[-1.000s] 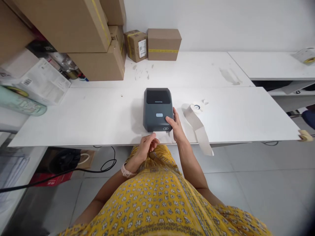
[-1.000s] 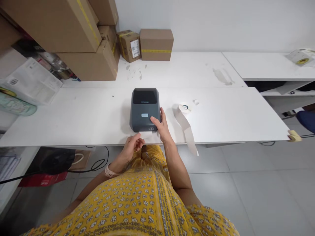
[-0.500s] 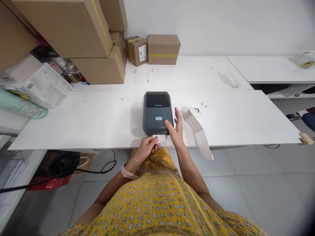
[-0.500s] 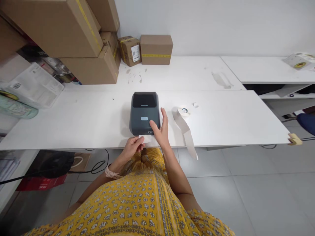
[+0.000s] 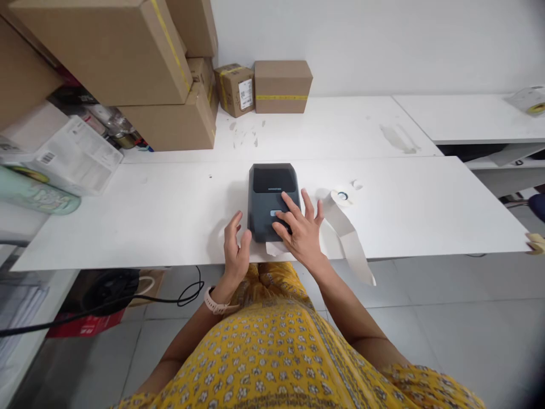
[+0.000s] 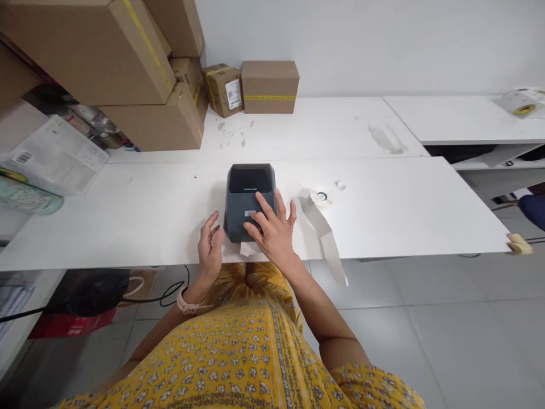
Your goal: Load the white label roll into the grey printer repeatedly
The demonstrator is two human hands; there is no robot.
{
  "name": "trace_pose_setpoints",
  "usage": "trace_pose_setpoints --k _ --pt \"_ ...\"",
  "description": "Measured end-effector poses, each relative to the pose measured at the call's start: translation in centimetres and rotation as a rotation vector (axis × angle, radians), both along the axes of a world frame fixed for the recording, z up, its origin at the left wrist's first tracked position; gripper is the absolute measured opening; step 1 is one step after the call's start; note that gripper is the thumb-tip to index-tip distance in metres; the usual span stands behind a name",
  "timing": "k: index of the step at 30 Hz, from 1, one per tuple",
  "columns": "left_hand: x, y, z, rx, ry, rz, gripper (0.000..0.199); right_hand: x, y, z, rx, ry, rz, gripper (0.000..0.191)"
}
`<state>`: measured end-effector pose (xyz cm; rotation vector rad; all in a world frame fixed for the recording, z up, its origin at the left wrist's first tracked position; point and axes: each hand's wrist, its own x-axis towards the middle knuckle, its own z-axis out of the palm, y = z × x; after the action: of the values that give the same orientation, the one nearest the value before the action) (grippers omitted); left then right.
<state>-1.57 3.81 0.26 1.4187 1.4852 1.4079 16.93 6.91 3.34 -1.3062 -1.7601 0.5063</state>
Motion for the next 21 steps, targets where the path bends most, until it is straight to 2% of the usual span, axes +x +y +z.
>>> trace_pose_setpoints --k 3,6,10,12,16,18,21 --pt "0.6 0.2 -0.5 -0.04 -0.057 -0.083 0.058 0.4 -0.1 -0.3 -0.028 0.038 0.045 0.02" --pt "0.9 0.0 -0.7 -0.063 -0.096 -0.107 0.059 1.1 -0.9 -1.2 -0.066 0.224 0.053 0.038" --pt "0.8 0.3 0.4 -0.015 -0.118 -0.099 0.057 1.3 -1.4 -1.6 -0.127 0.474 0.013 0.054" --pt "0.6 1.2 1.6 0.039 -0.15 -0.097 0.057 1.3 -0.9 -0.7 -0.112 0.499 0.018 0.058" --pt "0.4 4.8 3.5 0.142 -0.249 -0.086 0.055 1.1 2.2 2.6 -0.045 0.485 0.056 0.074" --pt "0.4 6.8 3.5 0.141 -0.262 -0.046 0.05 1.0 4.6 4.2 0.014 0.456 0.055 0.078" --pt "0.7 8.8 2.5 0.03 -0.19 -0.031 0.052 0.8 9.0 6.0 0.103 0.365 0.049 0.08"
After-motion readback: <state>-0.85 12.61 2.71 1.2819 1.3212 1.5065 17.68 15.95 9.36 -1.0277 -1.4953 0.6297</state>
